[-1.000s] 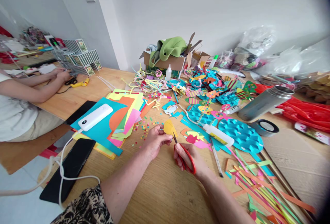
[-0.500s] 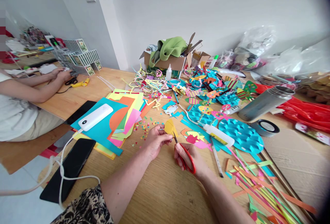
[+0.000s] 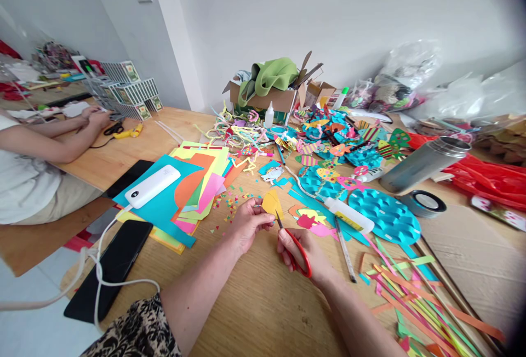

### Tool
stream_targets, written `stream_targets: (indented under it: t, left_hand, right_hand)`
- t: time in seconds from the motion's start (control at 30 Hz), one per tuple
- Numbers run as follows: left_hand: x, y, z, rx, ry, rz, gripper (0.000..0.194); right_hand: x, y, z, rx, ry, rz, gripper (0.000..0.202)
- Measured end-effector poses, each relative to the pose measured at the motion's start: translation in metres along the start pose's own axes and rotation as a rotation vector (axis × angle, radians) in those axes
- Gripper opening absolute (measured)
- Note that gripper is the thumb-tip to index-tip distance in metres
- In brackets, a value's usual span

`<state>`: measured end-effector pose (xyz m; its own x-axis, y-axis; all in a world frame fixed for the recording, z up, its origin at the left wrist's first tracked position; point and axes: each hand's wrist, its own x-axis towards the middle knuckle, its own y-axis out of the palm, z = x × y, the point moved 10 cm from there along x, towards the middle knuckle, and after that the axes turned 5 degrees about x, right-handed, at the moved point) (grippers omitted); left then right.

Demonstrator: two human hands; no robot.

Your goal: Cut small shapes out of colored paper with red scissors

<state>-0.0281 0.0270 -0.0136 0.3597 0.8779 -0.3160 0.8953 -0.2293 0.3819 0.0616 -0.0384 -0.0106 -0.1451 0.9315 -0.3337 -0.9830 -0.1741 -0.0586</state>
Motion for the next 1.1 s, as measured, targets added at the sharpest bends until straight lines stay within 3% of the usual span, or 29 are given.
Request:
stream_targets:
  t: [0.3,1.1]
  left_hand:
    - [-0.0010,-0.0016,-0.0007,-0.055,-0.007,-0.026,0.052]
    - [0.0001,-0.0028,-0.0013,-0.043,-0.007,-0.045,0.049]
  right_hand:
    - [0.0010,-0.0013,0.0010,0.003,-0.007,-0.013,0.067]
    - [0.0011,-0.0022,0.0009,-0.023,-0.011,-0.022,0.070]
